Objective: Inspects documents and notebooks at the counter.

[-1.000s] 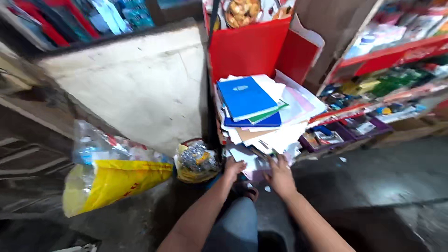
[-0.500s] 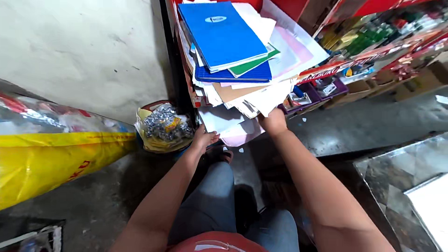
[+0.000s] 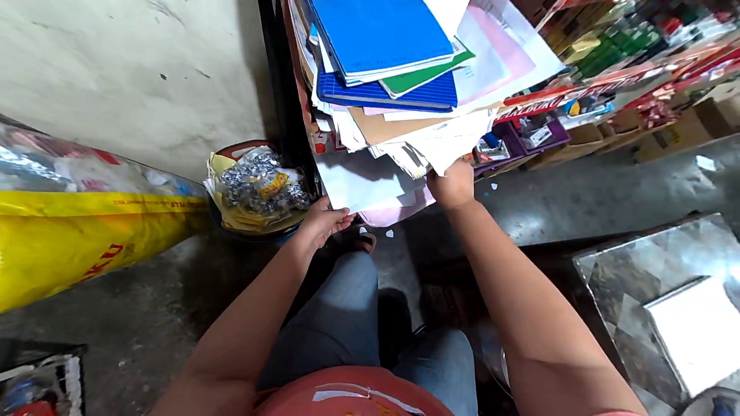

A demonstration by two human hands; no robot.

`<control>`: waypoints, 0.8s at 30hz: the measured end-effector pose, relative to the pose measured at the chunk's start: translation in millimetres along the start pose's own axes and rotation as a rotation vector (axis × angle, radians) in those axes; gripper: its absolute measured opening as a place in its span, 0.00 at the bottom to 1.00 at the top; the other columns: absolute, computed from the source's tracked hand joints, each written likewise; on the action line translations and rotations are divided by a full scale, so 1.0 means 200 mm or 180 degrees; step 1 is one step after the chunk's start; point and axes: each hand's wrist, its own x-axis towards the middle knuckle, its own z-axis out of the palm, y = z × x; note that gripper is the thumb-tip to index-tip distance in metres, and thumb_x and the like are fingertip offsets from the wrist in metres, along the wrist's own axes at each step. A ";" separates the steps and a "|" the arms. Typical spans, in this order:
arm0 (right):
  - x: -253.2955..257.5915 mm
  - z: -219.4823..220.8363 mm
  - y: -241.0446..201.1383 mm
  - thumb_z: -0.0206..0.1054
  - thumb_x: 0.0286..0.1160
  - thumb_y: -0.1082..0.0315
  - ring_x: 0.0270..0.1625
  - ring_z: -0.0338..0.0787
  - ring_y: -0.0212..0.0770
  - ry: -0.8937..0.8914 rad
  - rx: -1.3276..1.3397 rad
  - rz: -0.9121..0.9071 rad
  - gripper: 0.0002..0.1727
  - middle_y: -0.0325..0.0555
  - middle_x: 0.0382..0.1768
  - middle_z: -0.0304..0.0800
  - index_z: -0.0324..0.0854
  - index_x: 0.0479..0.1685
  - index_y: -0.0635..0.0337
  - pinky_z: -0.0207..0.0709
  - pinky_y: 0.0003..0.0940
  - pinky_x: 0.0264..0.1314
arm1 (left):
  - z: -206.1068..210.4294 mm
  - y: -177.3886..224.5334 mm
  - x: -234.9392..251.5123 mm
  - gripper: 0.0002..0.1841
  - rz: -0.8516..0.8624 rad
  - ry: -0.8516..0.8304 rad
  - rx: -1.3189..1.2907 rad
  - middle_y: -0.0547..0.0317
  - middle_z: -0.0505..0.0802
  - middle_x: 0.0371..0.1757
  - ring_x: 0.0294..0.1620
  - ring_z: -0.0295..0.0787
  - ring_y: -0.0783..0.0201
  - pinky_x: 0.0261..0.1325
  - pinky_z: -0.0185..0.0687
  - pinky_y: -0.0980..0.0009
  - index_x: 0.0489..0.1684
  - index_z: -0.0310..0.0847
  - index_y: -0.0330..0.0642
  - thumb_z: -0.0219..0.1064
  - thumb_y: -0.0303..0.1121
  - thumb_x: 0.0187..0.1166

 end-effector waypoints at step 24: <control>-0.07 0.22 0.01 0.61 0.82 0.71 0.63 0.90 0.71 0.0215 0.0424 -0.0045 0.13 0.68 0.61 0.90 0.89 0.51 0.71 0.80 0.67 0.61 | -0.23 -0.41 -0.50 0.27 -0.0606 -0.0546 0.0674 0.51 0.92 0.48 0.37 0.94 0.66 0.43 0.92 0.73 0.79 0.61 0.39 0.65 0.20 0.82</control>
